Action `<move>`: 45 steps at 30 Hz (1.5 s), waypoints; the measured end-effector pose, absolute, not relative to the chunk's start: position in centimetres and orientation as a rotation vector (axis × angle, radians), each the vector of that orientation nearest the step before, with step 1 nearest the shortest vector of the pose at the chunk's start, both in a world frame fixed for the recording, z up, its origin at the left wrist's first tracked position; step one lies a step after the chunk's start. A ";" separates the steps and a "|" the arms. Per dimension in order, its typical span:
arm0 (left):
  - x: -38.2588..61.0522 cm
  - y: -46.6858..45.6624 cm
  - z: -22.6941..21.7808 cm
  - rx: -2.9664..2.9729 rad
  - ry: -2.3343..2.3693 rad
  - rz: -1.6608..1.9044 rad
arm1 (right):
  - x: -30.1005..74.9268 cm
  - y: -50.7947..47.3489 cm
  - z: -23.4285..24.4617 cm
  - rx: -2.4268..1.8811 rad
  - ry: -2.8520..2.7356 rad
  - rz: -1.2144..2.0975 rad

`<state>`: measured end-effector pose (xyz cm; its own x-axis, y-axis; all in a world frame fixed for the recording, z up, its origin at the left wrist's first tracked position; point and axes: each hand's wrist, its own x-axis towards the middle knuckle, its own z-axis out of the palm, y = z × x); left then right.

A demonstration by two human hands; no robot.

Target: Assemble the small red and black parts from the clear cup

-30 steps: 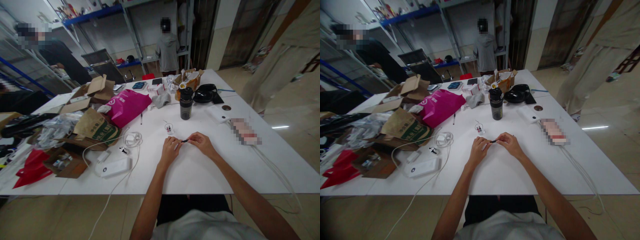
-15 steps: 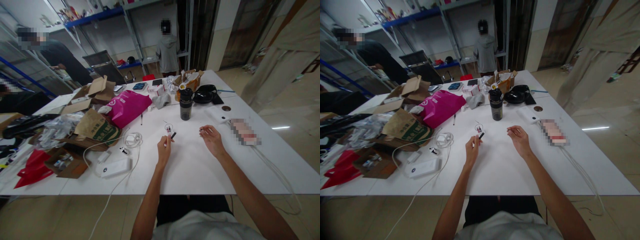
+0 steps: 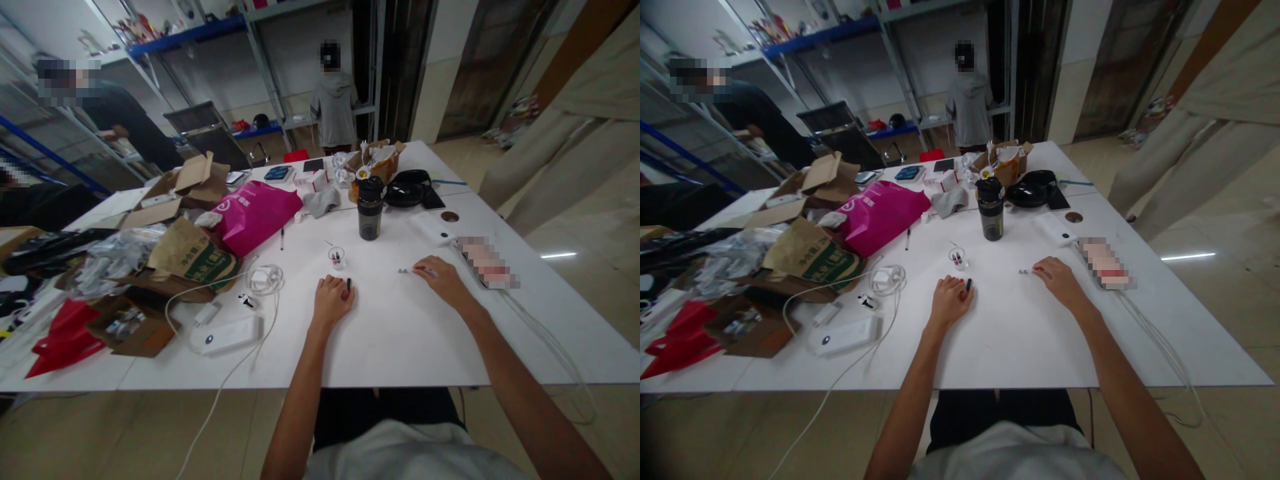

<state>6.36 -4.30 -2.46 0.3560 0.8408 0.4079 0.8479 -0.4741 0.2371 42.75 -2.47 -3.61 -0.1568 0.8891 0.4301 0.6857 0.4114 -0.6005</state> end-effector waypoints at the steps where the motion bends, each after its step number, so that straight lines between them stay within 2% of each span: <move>1: 6.4 -4.3 -2.4 -2.581 -1.595 -0.752 | 42.6 -2.3 -3.8 -1.334 -1.942 0.348; 14: 6.3 -4.0 -2.6 -2.549 -1.611 -0.925 | 41.4 -2.5 -4.2 -1.365 -1.805 0.456; 17: 6.3 -3.9 -2.0 -2.453 -1.664 -1.215 | 41.6 -2.8 -3.9 -1.390 -1.686 0.451; 24: 5.7 -3.4 -0.5 -1.901 -2.039 -2.247 | 42.9 -2.5 -4.4 -1.395 -1.225 0.452; 28: 5.2 -2.8 -0.9 -1.688 -2.032 -2.557 | 42.9 -2.2 -4.9 -1.328 -1.093 0.526; 45: 5.2 -2.8 -1.3 -1.712 -2.053 -2.596 | 42.2 -2.3 -4.7 -1.309 -1.079 0.569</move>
